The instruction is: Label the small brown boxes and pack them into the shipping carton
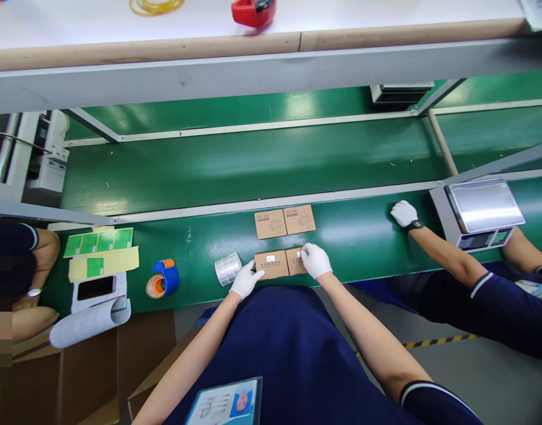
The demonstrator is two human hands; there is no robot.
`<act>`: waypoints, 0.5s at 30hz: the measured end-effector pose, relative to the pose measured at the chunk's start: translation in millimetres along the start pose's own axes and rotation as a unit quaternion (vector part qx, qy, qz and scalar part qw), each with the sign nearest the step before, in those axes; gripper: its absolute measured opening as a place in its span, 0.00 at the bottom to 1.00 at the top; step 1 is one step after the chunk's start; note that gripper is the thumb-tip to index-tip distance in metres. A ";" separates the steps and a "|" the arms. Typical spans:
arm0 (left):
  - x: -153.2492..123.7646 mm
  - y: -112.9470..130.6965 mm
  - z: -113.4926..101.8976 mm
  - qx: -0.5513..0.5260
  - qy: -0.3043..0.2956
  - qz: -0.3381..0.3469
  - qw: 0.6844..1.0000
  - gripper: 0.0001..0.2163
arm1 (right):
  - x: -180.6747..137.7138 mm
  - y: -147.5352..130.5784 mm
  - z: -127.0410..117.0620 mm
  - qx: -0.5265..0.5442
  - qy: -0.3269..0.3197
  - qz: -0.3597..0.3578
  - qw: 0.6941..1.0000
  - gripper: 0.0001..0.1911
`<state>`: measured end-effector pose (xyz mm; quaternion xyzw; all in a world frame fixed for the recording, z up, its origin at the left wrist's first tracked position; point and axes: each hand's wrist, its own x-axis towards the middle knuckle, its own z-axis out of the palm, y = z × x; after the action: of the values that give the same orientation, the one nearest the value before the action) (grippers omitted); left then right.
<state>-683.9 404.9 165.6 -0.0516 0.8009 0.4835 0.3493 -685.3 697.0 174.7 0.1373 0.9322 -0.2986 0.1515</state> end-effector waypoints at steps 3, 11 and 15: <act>-1.4 3.4 -0.8 0.005 -0.004 0.000 1.000 0.28 | 1.5 -3.5 -2.2 -0.025 -0.003 0.057 0.998 0.10; -4.8 7.2 0.7 -0.017 -0.006 0.017 1.000 0.27 | -3.5 76.5 -22.3 0.095 -0.014 0.131 0.987 0.11; -13.3 5.8 7.8 -0.050 -0.023 0.092 0.994 0.37 | -29.6 102.6 0.3 0.176 -0.070 0.050 0.981 0.33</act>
<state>-672.4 410.9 175.7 0.0162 0.7685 0.5546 0.3186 -622.6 772.4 132.4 0.1869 0.8443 -0.4587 0.2046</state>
